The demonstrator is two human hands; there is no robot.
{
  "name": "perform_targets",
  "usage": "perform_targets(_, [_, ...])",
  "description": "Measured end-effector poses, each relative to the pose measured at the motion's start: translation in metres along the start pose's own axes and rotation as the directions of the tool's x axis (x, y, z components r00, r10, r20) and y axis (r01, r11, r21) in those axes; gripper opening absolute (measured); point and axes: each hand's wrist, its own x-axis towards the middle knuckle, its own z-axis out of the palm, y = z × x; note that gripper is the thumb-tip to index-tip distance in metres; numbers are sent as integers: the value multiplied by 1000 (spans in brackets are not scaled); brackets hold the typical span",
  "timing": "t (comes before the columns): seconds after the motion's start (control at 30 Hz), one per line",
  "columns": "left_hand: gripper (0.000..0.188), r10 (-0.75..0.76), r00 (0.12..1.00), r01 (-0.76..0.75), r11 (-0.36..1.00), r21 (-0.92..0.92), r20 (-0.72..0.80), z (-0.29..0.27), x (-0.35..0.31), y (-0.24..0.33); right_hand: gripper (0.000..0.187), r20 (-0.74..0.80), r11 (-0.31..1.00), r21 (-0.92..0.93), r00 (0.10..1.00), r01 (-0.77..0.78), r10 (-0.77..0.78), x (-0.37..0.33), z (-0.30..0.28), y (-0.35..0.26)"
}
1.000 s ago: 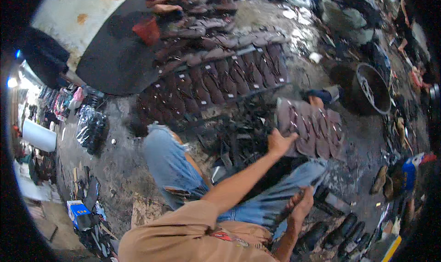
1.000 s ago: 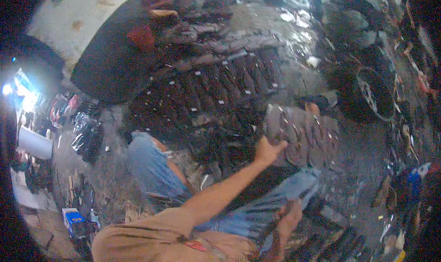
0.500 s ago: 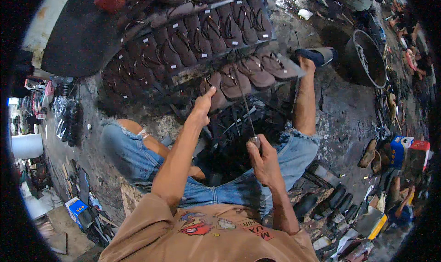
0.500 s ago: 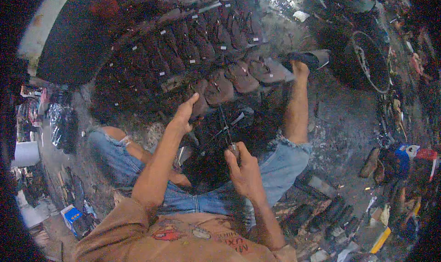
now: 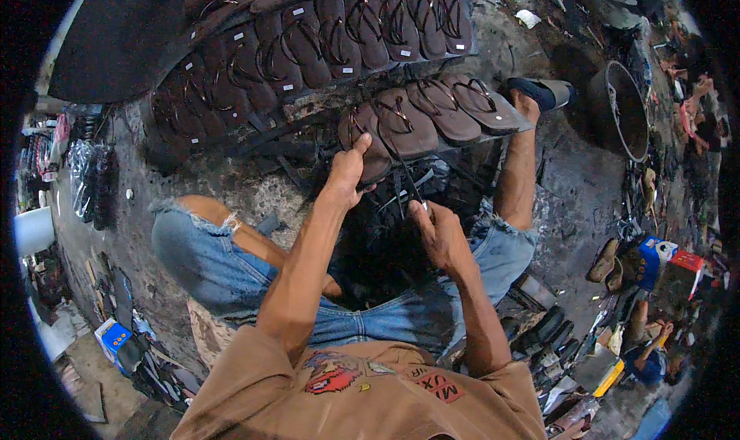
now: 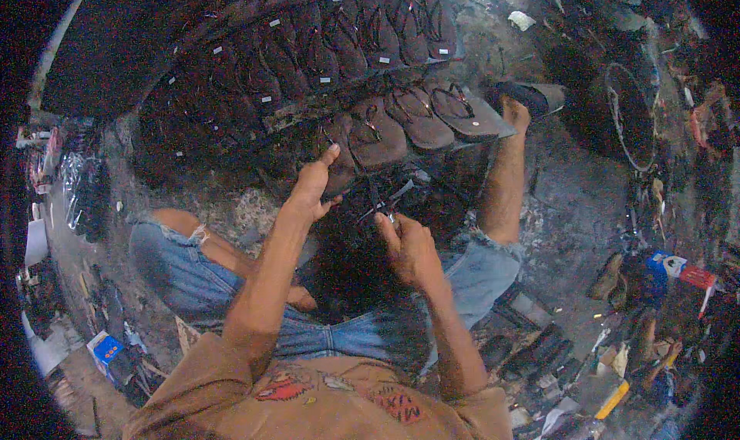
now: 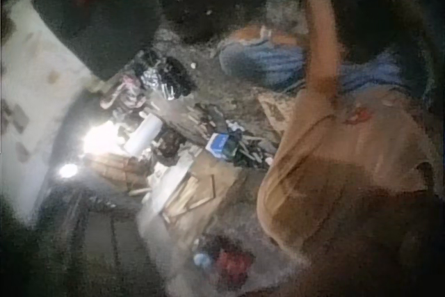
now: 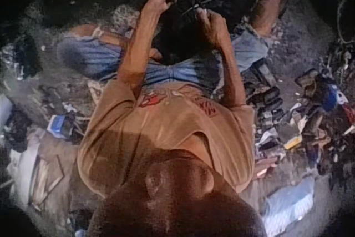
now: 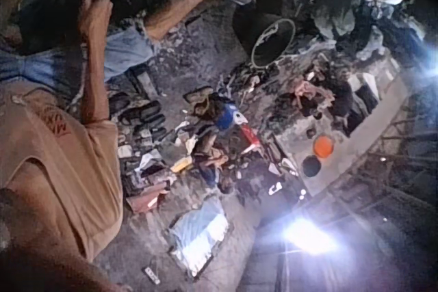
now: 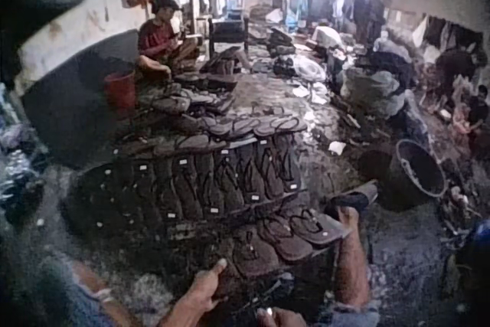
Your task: The person sits on the floor and uses a knife to trim excess material from the edges of brown flip-flops. They pick up each sandal, scrape the edges with the knife, and place the trimmed sandal back in a row.
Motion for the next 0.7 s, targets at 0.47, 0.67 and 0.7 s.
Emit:
perform_targets(0.47, [37,46,992,-26,986,-167,120,-6,14,-29,64,-153,938,-344,982,51,-109,98,57,58])
perform_targets(0.67, [38,32,991,-7,983,-182,133,2,8,-21,60,-275,908,-418,949,25,-153,142,93,84])
perform_targets(0.7, [38,42,991,-17,982,-189,129,0,8,-21,60,-309,892,-447,926,58,-216,144,98,84])
